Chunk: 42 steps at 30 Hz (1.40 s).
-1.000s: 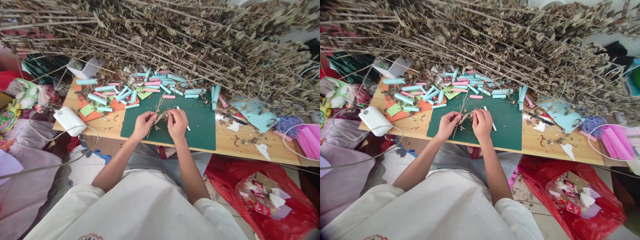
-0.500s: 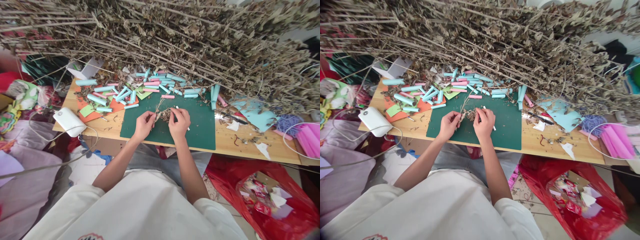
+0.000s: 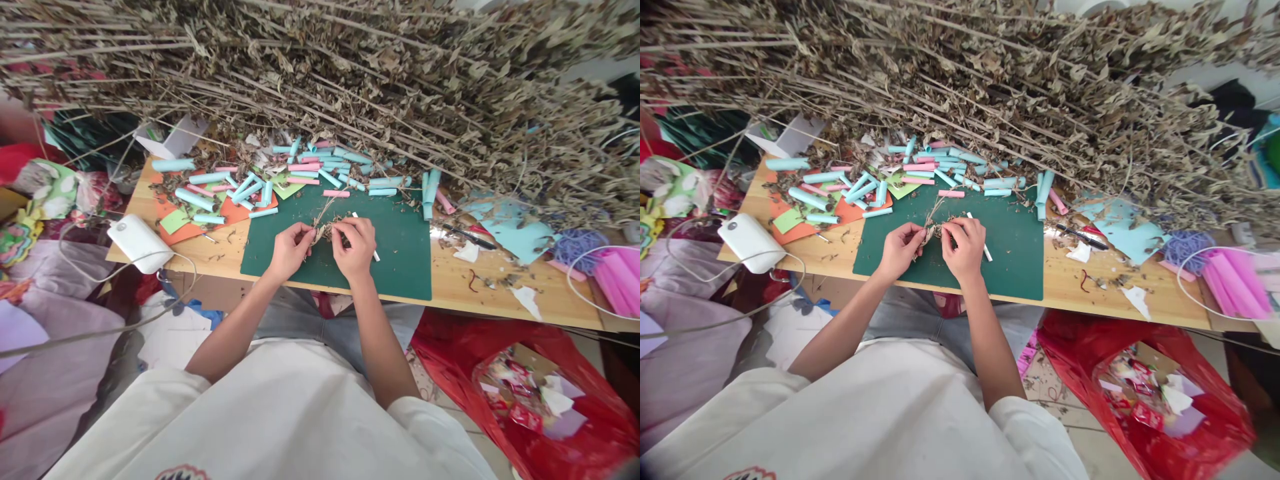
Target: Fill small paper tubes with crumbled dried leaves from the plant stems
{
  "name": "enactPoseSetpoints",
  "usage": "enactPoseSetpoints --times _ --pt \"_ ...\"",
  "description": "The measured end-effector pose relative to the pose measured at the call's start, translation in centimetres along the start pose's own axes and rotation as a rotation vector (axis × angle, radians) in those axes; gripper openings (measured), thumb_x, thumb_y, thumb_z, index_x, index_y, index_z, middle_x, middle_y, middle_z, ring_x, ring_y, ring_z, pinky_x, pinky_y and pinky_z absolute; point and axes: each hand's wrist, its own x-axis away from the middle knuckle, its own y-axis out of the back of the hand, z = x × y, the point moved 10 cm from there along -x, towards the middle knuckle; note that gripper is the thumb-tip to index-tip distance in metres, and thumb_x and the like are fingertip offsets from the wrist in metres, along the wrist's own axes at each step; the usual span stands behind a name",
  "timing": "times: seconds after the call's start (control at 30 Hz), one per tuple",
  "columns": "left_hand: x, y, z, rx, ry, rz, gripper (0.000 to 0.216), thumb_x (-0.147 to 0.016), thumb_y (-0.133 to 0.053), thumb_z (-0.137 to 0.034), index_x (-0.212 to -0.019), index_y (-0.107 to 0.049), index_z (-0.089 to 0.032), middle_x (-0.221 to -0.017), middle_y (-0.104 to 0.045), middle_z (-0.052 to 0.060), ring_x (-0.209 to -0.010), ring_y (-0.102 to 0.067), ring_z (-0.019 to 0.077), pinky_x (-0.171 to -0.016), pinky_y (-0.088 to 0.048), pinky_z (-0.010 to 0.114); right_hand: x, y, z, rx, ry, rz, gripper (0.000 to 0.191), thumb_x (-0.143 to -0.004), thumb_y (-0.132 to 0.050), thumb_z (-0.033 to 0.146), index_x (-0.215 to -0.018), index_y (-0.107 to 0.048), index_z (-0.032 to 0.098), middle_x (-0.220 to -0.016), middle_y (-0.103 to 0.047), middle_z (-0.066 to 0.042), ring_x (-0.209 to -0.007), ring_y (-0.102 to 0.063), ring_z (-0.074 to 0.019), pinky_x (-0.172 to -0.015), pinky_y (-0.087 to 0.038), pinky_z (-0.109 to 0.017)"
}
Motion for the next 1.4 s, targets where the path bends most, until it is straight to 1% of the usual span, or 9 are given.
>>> enactPoseSetpoints --times 0.23,0.4,0.47,0.63,0.77,0.93,1.07,1.23,1.4 --pt "0.1 -0.1 -0.1 -0.007 0.002 -0.004 0.031 -0.086 -0.062 -0.048 -0.085 -0.063 -0.017 -0.055 -0.054 -0.004 -0.047 -0.049 0.0079 -0.048 -0.037 0.019 0.2 0.3 -0.6 0.107 -0.04 -0.062 0.012 -0.089 -0.058 0.025 -0.086 -0.069 0.022 -0.089 -0.067 -0.007 -0.089 -0.061 -0.021 -0.083 -0.046 -0.037" --pt "0.2 0.0 -0.1 -0.005 0.006 -0.007 0.03 -0.087 -0.061 -0.046 -0.084 -0.063 -0.017 -0.054 -0.054 -0.004 -0.046 -0.05 0.0078 -0.047 -0.038 0.018 0.3 1.5 -1.5 0.106 -0.112 -0.163 0.015 -0.09 -0.057 0.026 -0.089 -0.071 0.021 -0.088 -0.067 -0.007 -0.087 -0.062 -0.0208 -0.08 -0.047 -0.037" --pt "0.2 0.0 -0.1 0.002 0.012 -0.006 0.03 -0.087 -0.061 -0.046 -0.084 -0.063 -0.017 -0.053 -0.055 -0.003 -0.046 -0.051 0.0081 -0.047 -0.039 0.019 0.2 1.5 -1.5 0.092 -0.116 -0.148 0.017 -0.091 -0.056 0.027 -0.095 -0.072 0.022 -0.09 -0.067 -0.008 -0.088 -0.061 -0.0213 -0.081 -0.047 -0.037" --pt "0.1 0.0 0.1 0.006 0.019 -0.009 0.031 -0.086 -0.061 -0.048 -0.084 -0.063 -0.017 -0.053 -0.055 -0.003 -0.046 -0.051 0.0083 -0.047 -0.039 0.019 -0.1 0.4 -0.2 0.018 -0.046 0.009 0.024 -0.09 -0.057 0.03 -0.109 -0.069 0.023 -0.099 -0.064 -0.009 -0.096 -0.059 -0.0233 -0.087 -0.045 -0.04" --pt "0.2 0.0 0.1 -0.004 0.007 -0.007 0.031 -0.087 -0.061 -0.048 -0.085 -0.063 -0.017 -0.055 -0.055 -0.003 -0.047 -0.052 0.0081 -0.048 -0.04 0.019 -0.1 -0.4 0.4 0.047 0.008 0.07 0.021 -0.089 -0.06 0.033 -0.106 -0.07 0.024 -0.099 -0.065 -0.007 -0.096 -0.059 -0.0224 -0.086 -0.044 -0.039" --pt "0.2 -0.2 -0.1 -0.018 -0.009 0.0 0.03 -0.088 -0.059 -0.047 -0.085 -0.063 -0.017 -0.054 -0.055 -0.004 -0.047 -0.051 0.0078 -0.048 -0.039 0.019 0.0 -0.4 0.3 0.053 0.015 0.045 0.012 -0.091 -0.057 0.026 -0.088 -0.068 0.022 -0.09 -0.066 -0.005 -0.091 -0.059 -0.02 -0.085 -0.042 -0.037" --pt "0.3 -0.2 -0.2 -0.019 -0.01 -0.003 0.03 -0.088 -0.06 -0.047 -0.086 -0.064 -0.017 -0.054 -0.055 -0.004 -0.047 -0.051 0.0082 -0.048 -0.039 0.019 0.0 -0.2 0.2 0.073 -0.008 0.03 0.01 -0.09 -0.056 0.025 -0.087 -0.065 0.021 -0.092 -0.065 -0.006 -0.093 -0.058 -0.021 -0.085 -0.041 -0.037" --pt "0.4 -0.1 -0.1 -0.016 0.009 -0.008 0.03 -0.088 -0.061 -0.046 -0.085 -0.064 -0.017 -0.052 -0.054 -0.004 -0.046 -0.05 0.0078 -0.047 -0.038 0.019 0.1 0.7 -1.0 0.087 -0.101 -0.075 0.012 -0.091 -0.054 0.025 -0.087 -0.064 0.021 -0.091 -0.064 -0.007 -0.091 -0.059 -0.0213 -0.085 -0.042 -0.037" --pt "0.3 0.0 -0.1 -0.003 -0.002 -0.009 0.028 -0.088 -0.06 -0.045 -0.085 -0.063 -0.017 -0.053 -0.054 -0.003 -0.046 -0.05 0.0079 -0.047 -0.038 0.018 0.2 0.5 -1.4 0.101 -0.125 -0.065 0.014 -0.091 -0.054 0.024 -0.093 -0.068 0.021 -0.092 -0.065 -0.007 -0.092 -0.061 -0.0215 -0.085 -0.043 -0.037"
